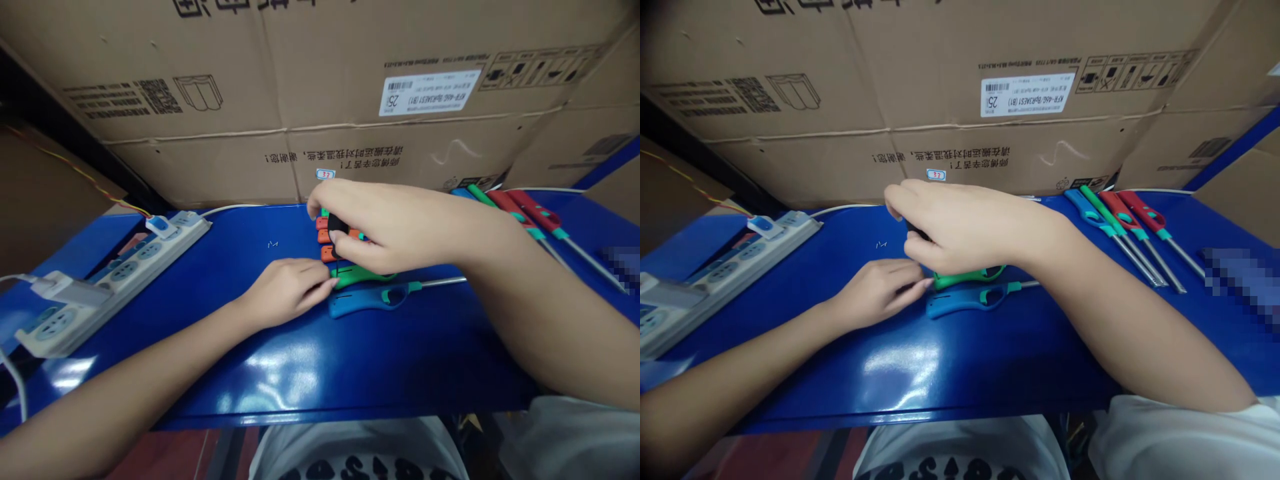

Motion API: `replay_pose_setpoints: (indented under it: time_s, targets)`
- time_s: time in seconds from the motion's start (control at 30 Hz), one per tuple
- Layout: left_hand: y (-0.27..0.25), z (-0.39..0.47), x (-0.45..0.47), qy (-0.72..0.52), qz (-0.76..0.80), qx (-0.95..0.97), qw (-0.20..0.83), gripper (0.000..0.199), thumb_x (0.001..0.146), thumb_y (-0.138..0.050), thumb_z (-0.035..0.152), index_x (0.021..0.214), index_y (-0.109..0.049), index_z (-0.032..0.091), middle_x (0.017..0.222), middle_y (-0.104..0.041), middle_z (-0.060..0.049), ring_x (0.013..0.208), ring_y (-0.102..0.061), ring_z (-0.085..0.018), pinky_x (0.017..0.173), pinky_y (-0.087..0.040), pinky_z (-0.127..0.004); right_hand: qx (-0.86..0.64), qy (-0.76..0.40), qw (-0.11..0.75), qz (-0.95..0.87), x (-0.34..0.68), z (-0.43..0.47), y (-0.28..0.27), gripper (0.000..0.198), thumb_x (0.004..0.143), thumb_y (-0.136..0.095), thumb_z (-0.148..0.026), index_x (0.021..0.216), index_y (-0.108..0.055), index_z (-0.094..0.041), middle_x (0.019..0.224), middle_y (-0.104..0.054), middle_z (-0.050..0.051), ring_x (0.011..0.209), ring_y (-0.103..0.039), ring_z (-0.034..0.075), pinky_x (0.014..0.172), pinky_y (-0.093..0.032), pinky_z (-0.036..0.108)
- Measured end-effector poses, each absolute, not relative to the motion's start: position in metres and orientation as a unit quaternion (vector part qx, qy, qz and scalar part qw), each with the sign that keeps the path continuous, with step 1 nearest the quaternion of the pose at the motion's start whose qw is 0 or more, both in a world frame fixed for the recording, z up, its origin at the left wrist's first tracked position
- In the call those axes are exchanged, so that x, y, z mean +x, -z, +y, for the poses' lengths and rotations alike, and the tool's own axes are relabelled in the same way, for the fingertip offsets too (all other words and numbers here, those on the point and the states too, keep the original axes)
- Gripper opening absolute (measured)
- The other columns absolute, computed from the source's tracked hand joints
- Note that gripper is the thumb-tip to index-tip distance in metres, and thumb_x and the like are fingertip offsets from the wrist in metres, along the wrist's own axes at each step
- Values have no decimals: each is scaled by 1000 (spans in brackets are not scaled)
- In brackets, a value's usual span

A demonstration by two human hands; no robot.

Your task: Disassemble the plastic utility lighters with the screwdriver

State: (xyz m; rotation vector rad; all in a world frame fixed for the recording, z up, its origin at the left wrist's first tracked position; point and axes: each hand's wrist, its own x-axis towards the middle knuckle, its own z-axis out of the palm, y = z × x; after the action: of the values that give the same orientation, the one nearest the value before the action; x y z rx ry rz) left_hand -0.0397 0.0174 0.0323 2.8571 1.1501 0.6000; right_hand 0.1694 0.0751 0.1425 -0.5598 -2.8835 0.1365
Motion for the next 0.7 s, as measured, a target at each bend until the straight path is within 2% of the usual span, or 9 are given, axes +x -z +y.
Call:
replay_pose_setpoints:
  time_s: [0.13, 0.27, 0.4, 0.5, 0.57, 0.7]
  targets:
    - [-41, 35, -62, -154, 529, 833, -58, 32, 106, -37, 34, 89, -61, 19, 84, -69, -5, 75, -65, -21, 63, -42, -30, -231, -24, 78, -969, 169, 75, -144, 28, 101, -42, -39, 108, -58, -16, 91, -70, 8, 67, -54, 17, 60, -31, 29]
    - [-48, 53, -87, -62, 658, 746, -82, 29, 104, -39, 34, 93, -60, 18, 97, -69, -11, 84, -67, -27, 64, -43, -33, -245, -30, 70, -967, 169, 78, -144, 26, 101, -39, -33, 108, -57, -16, 87, -68, 7, 65, -52, 16, 60, -30, 29]
    - [-46, 63, -102, -25, 691, 721, -56, 26, 102, -40, 34, 95, -60, 18, 103, -69, -12, 89, -68, -28, 66, -44, -34, -250, -14, 71, -966, 169, 78, -144, 33, 102, -39, -43, 108, -58, -17, 87, -68, 7, 66, -54, 17, 60, -29, 30]
    - [-41, 66, -106, -17, 692, 720, -45, 26, 102, -40, 35, 92, -59, 19, 103, -70, -11, 90, -68, -27, 67, -43, -33, -235, -6, 67, -970, 168, 75, -146, 27, 101, -39, -36, 104, -59, -18, 88, -69, 8, 64, -53, 17, 59, -27, 30]
    - [-38, 68, -107, -11, 694, 719, -39, 26, 102, -42, 36, 91, -59, 19, 102, -70, -10, 89, -67, -27, 65, -42, -32, -230, -17, 75, -970, 168, 72, -146, 23, 98, -41, -29, 108, -58, -17, 94, -70, 8, 66, -53, 17, 60, -28, 30]
    - [-35, 70, -110, -26, 697, 717, -18, 25, 99, -46, 39, 91, -59, 20, 101, -71, -10, 88, -67, -27, 64, -41, -32, -246, -6, 66, -967, 167, 72, -146, 29, 98, -40, -33, 114, -58, -17, 90, -71, 9, 64, -54, 18, 60, -27, 31]
